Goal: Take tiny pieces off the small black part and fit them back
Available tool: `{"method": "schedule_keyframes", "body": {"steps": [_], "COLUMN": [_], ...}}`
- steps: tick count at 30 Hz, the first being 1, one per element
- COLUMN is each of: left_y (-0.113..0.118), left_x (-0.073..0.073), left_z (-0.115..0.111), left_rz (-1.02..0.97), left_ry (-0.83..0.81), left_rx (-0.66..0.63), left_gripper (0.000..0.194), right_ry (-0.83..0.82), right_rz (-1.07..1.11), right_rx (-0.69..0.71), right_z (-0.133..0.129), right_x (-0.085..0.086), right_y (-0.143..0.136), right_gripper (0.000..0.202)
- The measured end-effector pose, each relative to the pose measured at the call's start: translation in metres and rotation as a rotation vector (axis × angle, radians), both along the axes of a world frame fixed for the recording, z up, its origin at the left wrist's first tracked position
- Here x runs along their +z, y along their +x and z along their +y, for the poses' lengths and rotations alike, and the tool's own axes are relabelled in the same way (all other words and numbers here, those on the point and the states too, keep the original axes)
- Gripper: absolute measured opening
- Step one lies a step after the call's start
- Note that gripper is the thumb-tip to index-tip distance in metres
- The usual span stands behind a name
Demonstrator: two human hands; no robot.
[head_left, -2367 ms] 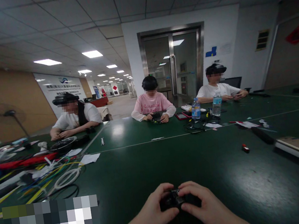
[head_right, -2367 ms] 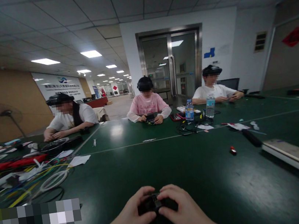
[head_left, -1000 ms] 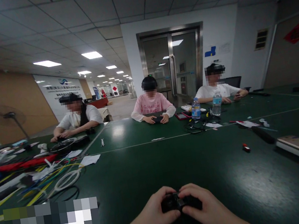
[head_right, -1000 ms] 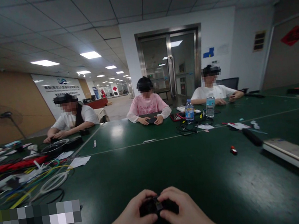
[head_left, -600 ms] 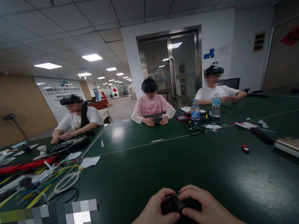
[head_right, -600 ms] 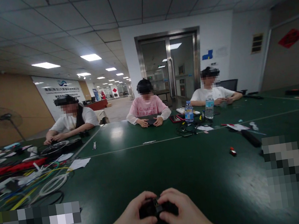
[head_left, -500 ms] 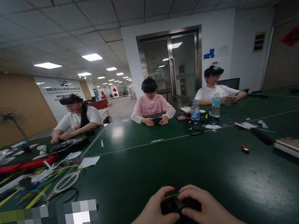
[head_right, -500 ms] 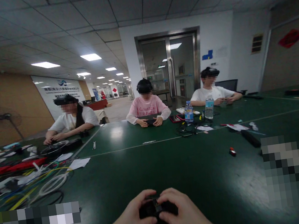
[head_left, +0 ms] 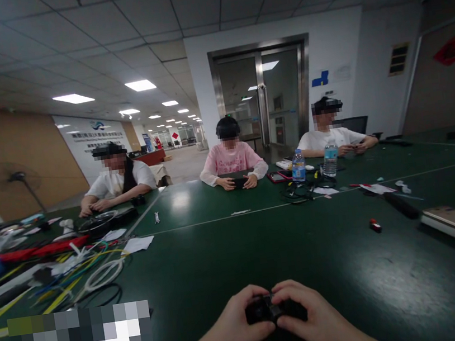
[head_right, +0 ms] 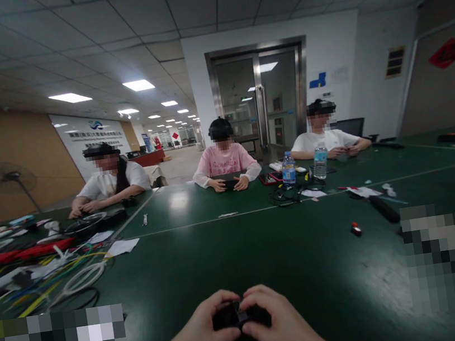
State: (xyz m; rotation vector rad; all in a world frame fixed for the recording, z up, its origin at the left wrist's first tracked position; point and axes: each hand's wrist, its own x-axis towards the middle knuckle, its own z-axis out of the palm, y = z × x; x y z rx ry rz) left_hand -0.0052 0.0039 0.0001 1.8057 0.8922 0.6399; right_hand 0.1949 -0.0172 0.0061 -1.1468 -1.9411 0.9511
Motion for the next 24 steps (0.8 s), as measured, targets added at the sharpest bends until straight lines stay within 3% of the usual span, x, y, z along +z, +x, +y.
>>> {"method": "schedule_keyframes", "body": {"steps": [18, 24], "left_y": [-0.0001, -0.0003], "left_x": [-0.0008, -0.0003], "left_z": [-0.0005, -0.0001], "left_rz": [0.027, -0.010], "left_ry": [-0.002, -0.029], "left_rx": [-0.017, -0.025], "left_gripper": [0.041, 0.050], "right_ry": [0.020, 0.025], "right_rz": [0.003, -0.004], "right_rx": [0.030, 0.024], "right_z": [-0.0008, -0.0013], "right_x": [0.0017, 0.0024], "right_y": [0.0005, 0.0012], "right_gripper": [0.022, 0.023]}}
